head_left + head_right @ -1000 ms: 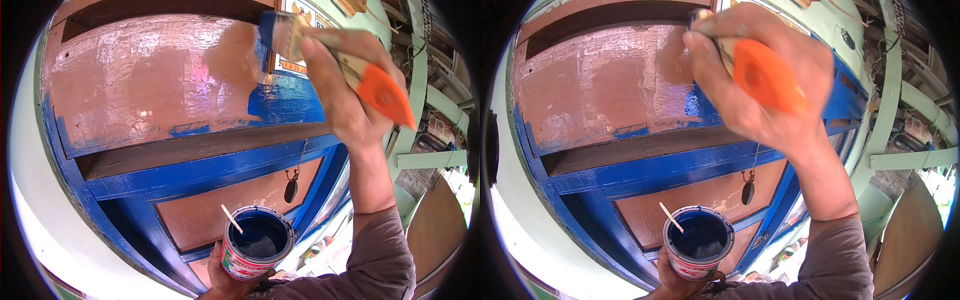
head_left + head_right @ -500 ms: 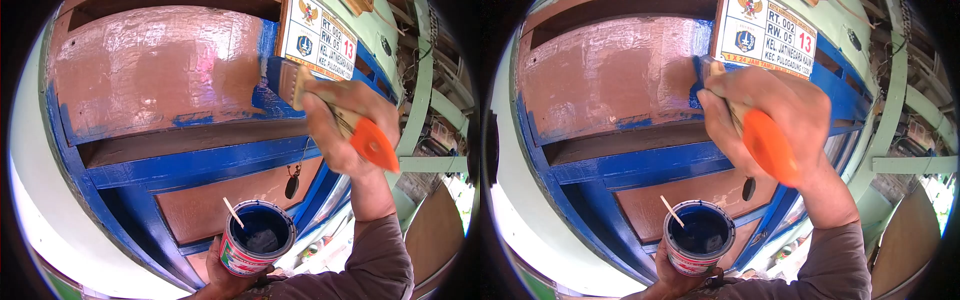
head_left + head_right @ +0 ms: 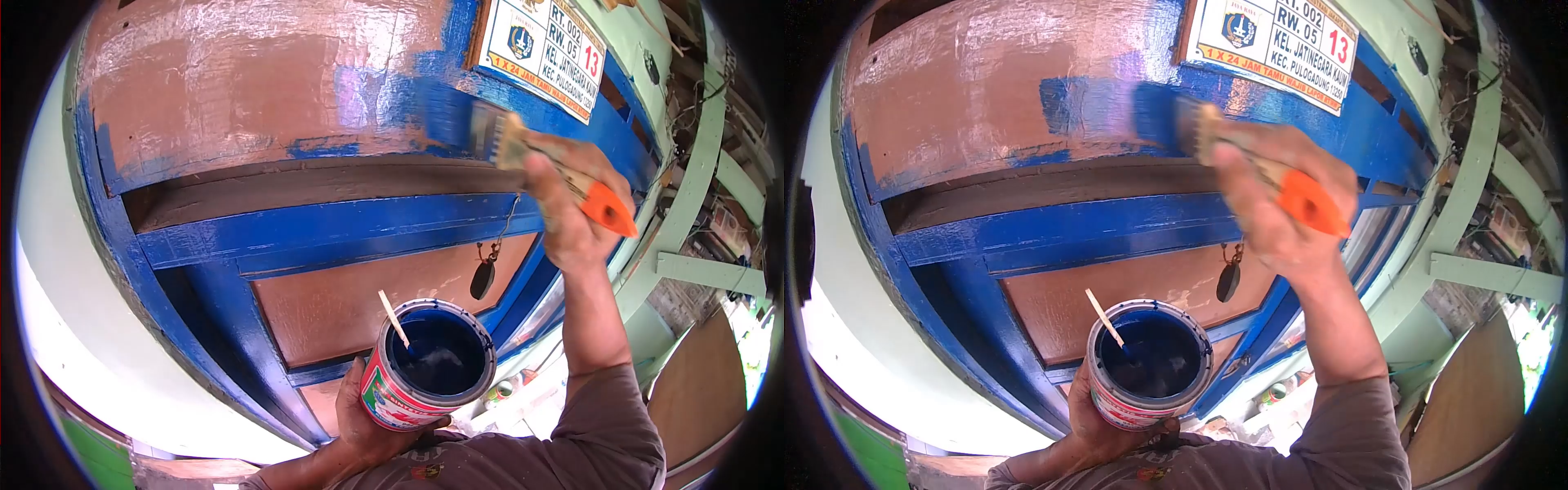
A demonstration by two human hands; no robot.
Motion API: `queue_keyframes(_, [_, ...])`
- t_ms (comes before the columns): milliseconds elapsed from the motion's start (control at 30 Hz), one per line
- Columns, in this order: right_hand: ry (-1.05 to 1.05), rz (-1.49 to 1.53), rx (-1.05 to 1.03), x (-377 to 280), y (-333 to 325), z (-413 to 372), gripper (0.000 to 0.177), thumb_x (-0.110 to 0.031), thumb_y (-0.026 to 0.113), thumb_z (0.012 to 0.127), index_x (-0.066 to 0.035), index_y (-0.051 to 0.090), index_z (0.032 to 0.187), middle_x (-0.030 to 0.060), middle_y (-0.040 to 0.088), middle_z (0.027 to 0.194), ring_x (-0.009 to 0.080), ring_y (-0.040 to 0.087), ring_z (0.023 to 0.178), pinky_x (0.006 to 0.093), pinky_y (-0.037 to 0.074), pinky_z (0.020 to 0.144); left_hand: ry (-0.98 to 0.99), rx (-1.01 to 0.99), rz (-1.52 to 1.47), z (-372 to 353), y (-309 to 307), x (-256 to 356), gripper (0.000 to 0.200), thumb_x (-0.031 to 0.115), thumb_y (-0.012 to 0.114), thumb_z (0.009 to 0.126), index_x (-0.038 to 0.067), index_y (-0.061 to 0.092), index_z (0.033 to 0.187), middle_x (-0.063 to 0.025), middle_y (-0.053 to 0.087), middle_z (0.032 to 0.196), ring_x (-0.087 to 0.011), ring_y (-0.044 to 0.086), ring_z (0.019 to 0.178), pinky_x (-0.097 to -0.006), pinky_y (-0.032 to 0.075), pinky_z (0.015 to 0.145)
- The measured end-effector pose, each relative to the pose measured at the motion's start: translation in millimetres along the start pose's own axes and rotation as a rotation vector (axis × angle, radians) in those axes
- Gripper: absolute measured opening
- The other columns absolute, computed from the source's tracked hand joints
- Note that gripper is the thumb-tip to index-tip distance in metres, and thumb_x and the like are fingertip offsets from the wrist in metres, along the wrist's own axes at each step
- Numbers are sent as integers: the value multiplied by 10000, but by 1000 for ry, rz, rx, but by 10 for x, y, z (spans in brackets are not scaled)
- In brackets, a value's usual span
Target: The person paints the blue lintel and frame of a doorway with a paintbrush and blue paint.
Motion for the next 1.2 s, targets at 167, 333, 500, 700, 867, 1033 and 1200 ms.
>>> queue_keyframes(167, [-175, -449, -15, -170, -239, -85, 151, -4, 742, 907, 27, 733, 1054, 157, 774, 968, 196, 714, 743, 285, 558, 657, -4, -38, -51, -35, -152, -5, 983, 879, 314, 878, 191, 365, 1579, -163, 465, 1561, -407, 467, 1434, -654, 391, 1158])
queue_keyframes(333, [-164, -563, -55, -281, -231, -77, 104, 17, 708, 912, 37, 710, 1014, 159, 761, 935, 210, 701, 713, 295, 553, 645, 44, 34, -52, -141, -178, 81, 907, 823, 336, 913, 187, 406, 1556, -152, 492, 1537, -366, 500, 1408, -627, 444, 1126])
queue_keyframes(500, [-150, -489, 22, -426, -139, -166, 87, 20, 733, 874, 23, 689, 949, 149, 750, 879, 215, 716, 701, 297, 559, 630, 96, -58, -235, -206, -241, 107, 876, 778, 393, 924, 151, 415, 1536, -156, 537, 1469, -340, 552, 1321, -528, 560, 869])
queue_keyframes(700, [-177, -507, 5, -291, 78, -193, 202, -15, 803, 818, -4, 704, 993, 125, 753, 868, 229, 728, 681, 297, 579, 599, 156, -122, -315, -284, -155, 158, 860, 773, 358, 931, 170, 407, 1542, -142, 555, 1443, -326, 635, 1203, -505, 584, 809])
queue_keyframes(867, [-187, -425, 101, -208, 184, -203, 220, -44, 819, 805, -38, 718, 999, 109, 740, 851, 217, 709, 652, 286, 573, 575, 174, -121, -303, -327, -214, 157, 851, 752, 350, 942, 163, 385, 1556, -152, 543, 1467, -343, 649, 1204, -556, 608, 837])
queue_keyframes(1033, [-256, -93, 80, -520, 891, -151, 196, -44, 810, 794, -61, 714, 964, 70, 736, 903, 194, 706, 723, 310, 585, 597, 211, -136, -229, -338, -207, 182, 830, 722, 356, 954, 157, 378, 1561, -157, 544, 1476, -364, 652, 1211, -609, 612, 857])
queue_keyframes(1200, [-356, 31, 170, -380, 858, -214, 172, -33, 801, 798, -83, 735, 948, 52, 750, 932, 201, 723, 751, 317, 600, 643, 178, -53, -213, -287, -190, 154, 812, 715, 408, 946, 155, 412, 1534, -127, 554, 1456, -357, 595, 1254, -559, 588, 805])
Point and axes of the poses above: each hand's wrist, its own z-axis towards the middle knuckle, its own y-axis out of the palm, x = y × z, the point moved 5 cm from there along z, towards the middle knuckle
